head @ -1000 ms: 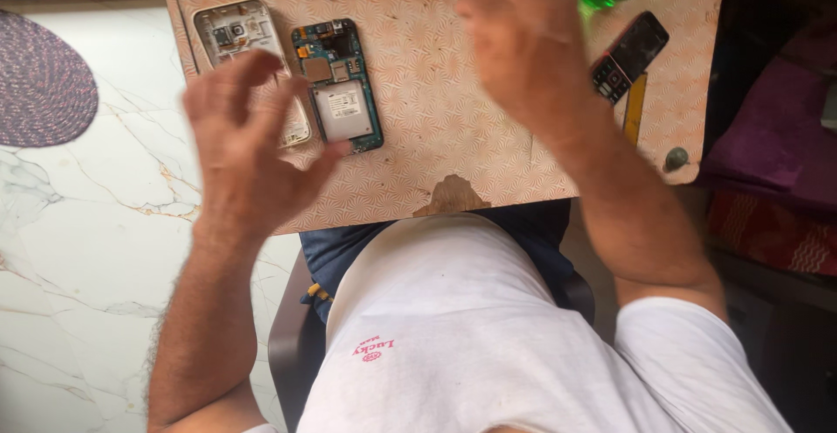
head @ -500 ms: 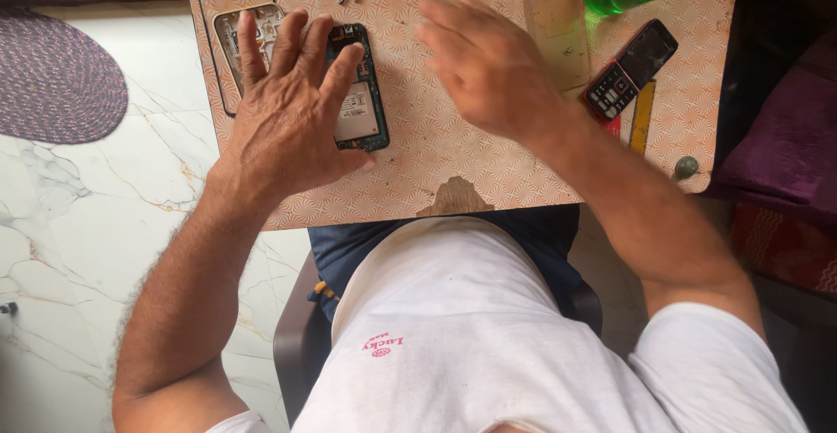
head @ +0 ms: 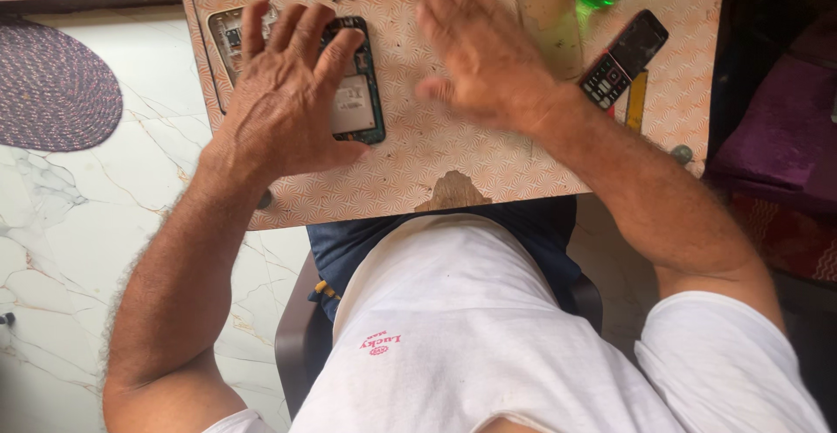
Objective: The person cleans the internal components of a disassembled mobile phone using a toothbrush and a cleaning solution from a spray bottle, while handling a phone frame and other mobile phones on a table.
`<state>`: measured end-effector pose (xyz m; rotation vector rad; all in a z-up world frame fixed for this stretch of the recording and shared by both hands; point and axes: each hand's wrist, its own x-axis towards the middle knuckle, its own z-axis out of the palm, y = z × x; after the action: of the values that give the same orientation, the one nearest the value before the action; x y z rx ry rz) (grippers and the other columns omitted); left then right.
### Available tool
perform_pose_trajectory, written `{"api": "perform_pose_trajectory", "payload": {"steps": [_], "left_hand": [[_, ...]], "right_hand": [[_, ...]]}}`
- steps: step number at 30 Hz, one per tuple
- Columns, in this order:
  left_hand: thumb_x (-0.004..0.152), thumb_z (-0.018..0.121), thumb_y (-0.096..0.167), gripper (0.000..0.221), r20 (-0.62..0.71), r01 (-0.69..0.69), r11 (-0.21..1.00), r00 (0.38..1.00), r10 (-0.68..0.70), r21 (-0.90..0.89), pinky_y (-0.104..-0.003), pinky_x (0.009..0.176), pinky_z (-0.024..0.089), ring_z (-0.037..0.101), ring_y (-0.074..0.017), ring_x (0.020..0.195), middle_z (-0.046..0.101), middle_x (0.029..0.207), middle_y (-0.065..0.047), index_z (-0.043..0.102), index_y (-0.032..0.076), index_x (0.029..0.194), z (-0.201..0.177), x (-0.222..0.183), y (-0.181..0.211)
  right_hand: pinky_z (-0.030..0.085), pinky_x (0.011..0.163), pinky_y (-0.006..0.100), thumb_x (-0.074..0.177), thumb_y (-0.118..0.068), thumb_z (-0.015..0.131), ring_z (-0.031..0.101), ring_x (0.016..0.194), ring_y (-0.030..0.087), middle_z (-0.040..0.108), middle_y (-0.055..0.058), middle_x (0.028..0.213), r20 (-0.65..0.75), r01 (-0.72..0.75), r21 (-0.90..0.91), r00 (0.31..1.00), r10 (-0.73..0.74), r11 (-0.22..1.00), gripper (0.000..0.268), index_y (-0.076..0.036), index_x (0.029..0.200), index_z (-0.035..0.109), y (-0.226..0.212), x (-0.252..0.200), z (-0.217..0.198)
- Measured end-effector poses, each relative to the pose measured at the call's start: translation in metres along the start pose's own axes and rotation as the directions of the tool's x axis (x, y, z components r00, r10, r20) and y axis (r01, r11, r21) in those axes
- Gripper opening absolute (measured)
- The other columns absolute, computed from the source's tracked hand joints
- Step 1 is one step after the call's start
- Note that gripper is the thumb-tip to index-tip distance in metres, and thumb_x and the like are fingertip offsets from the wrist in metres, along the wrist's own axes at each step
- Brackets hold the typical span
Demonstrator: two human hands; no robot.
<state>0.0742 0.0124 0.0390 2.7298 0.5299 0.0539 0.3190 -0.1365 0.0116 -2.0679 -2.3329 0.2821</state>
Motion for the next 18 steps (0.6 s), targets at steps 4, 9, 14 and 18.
{"api": "perform_pose_trajectory", "payload": {"steps": [4,9,14,18], "left_hand": [[0.032,0.099,0.048,0.132,-0.047,-0.014,1.000,0.999,0.015,0.025,-0.057,0.126,0.007,0.040,-0.0416,0.141,0.048,0.147,-0.024,0.052,0.011,0.150,-0.006,-0.003,-0.010],[0.043,0.100,0.048,0.120,-0.219,-0.117,0.993,0.970,0.107,-0.032,-0.060,0.125,0.005,0.035,-0.0434,0.149,0.046,0.156,-0.023,0.053,0.015,0.148,-0.019,-0.008,-0.026],[0.043,0.100,0.045,0.115,-0.177,-0.135,0.990,0.976,0.126,-0.037,-0.060,0.127,0.013,0.038,-0.0418,0.147,0.048,0.153,-0.020,0.055,0.014,0.145,-0.013,-0.007,-0.033],[0.043,0.099,0.050,0.120,-0.113,-0.111,0.990,0.989,0.100,-0.090,-0.060,0.121,0.028,0.043,-0.0427,0.141,0.050,0.150,-0.020,0.055,0.015,0.148,-0.002,-0.006,-0.038]], "right_hand": [[0.010,0.132,0.044,0.104,-0.063,0.043,0.014,0.159,0.030,0.019,0.019,0.171,0.025,0.094,0.071,0.995,-0.096,0.993,0.086,-0.001,0.162,0.031,-0.007,0.000,-0.001],[0.010,0.129,0.044,0.101,-0.064,0.042,0.013,0.157,0.032,0.017,0.020,0.170,0.062,0.107,0.153,0.991,-0.118,0.982,0.090,0.002,0.161,0.028,-0.020,0.012,-0.007],[0.011,0.136,0.040,0.095,-0.071,0.034,0.012,0.164,0.028,0.013,0.018,0.174,0.049,0.226,0.304,0.966,-0.252,0.926,0.097,-0.006,0.166,0.021,-0.013,-0.010,0.008],[0.006,0.133,0.046,0.094,-0.082,0.030,0.005,0.162,0.033,0.004,0.021,0.174,0.125,-0.018,-0.028,0.992,0.022,0.999,0.112,-0.001,0.167,0.008,-0.019,-0.018,0.010]]}}
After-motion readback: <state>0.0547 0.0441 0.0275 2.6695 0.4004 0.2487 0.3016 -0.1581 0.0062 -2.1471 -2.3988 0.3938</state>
